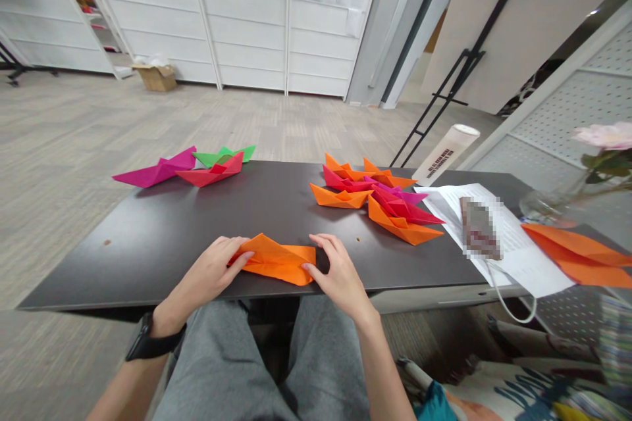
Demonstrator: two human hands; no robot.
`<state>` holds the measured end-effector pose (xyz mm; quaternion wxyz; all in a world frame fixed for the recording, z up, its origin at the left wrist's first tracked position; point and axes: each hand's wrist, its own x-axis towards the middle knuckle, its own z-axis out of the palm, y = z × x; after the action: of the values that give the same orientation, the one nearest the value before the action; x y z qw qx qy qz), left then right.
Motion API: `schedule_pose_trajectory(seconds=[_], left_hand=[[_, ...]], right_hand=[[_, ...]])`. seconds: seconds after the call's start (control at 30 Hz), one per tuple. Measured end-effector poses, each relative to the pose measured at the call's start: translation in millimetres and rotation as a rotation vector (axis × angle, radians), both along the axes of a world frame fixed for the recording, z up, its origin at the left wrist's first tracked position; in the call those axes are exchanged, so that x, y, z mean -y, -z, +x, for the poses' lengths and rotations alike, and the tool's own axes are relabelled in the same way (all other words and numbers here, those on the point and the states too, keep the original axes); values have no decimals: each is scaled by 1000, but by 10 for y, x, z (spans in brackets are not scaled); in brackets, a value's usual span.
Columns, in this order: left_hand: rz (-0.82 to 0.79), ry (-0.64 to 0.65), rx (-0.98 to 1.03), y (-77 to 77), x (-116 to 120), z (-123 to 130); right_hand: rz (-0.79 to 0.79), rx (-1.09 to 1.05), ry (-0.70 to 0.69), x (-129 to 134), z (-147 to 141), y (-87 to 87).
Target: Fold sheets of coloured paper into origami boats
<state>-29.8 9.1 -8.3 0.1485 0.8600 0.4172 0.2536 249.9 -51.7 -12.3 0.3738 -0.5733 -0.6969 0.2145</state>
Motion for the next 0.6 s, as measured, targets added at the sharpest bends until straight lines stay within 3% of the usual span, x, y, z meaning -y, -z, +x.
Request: schedule_pose_trajectory(seconds=[0.13,0.3,0.5,0.6], left_hand=[[-53,-19,23,-45,-31,-7],[-95,66,-14,-175,-54,-19],[-59,169,-70,-275,-115,-20],[-170,192,-103,-282,-207,8]], right_hand=[[-56,8,-7,-57,7,19],[-123,-33,-19,-86,12,-41],[-73,-72,3,-83,-18,-59],[-66,-141,20,-70,-19,-27]])
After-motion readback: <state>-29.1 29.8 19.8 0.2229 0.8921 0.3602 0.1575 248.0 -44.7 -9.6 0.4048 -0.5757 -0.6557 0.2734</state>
